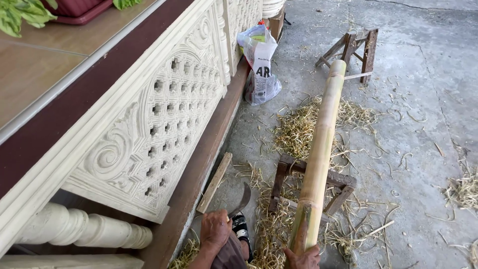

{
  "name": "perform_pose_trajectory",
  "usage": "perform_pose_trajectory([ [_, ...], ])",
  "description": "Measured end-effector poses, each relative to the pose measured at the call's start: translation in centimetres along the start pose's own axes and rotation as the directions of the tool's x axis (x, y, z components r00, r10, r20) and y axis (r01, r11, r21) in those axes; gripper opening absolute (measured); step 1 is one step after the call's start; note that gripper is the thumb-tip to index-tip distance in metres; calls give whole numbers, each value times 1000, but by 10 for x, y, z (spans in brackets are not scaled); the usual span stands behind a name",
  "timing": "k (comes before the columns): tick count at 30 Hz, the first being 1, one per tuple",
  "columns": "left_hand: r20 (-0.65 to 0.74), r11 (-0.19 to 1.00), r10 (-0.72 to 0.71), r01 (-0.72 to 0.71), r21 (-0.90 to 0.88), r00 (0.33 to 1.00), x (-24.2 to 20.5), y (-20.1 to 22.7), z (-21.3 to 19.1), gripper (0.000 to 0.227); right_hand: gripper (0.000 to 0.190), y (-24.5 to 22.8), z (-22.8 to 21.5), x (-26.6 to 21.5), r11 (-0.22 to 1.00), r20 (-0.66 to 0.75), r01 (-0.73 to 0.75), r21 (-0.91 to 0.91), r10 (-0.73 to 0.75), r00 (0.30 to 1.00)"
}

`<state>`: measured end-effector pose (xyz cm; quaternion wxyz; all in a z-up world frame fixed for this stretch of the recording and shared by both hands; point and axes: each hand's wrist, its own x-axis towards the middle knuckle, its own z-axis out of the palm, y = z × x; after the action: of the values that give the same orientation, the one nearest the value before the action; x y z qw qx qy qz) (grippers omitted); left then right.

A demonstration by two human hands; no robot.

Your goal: Scraping the outer layer of a long bamboo stalk using a drawknife tool while seated.

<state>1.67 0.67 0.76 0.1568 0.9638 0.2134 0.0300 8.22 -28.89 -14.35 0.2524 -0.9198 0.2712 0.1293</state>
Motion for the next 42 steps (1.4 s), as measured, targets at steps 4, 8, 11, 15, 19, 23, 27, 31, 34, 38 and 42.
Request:
perform_pose_trajectory([
  [4,-16,999,33,-33,-18,999,3,1,16,22,141,9,12,18,997,-23,34,67,-32,999],
  [8,61,1000,7,-8,16,998,-2,7,12,22,141,12,13,22,998,0,17,63,-17,1000],
  [11,58,999,7,-9,34,998,-2,9,9,22,140,10,10,21,997,14,3,80,-4,1000],
  [15,17,999,18,-19,47,1000,-2,8,10,32,143,8,8,22,998,27,11,58,-13,1000],
  [19,66,998,-21,16,68,998,-2,15,-4,28,143,7,4,20,1000,60,9,15,-10,998],
  [23,93,995,-39,31,91,995,-1,13,2,28,141,-1,-10,8,1000,82,-4,-1,4,997],
  [27,98,995,-36,26,98,995,0,11,10,30,141,2,-8,7,1000,55,25,5,-25,998],
  [31,116,995,-55,45,91,992,2,13,11,33,142,2,-12,9,999,51,36,7,-37,998],
  [34,91,997,-39,33,72,995,2,11,14,33,144,-1,-20,7,1000,110,26,-17,-24,994],
  [38,57,996,-10,5,87,998,3,8,18,38,145,0,-15,14,999,159,-10,-31,15,987],
  [42,91,993,-16,5,122,996,4,5,22,31,147,2,-11,16,999,143,-3,-47,10,990],
])
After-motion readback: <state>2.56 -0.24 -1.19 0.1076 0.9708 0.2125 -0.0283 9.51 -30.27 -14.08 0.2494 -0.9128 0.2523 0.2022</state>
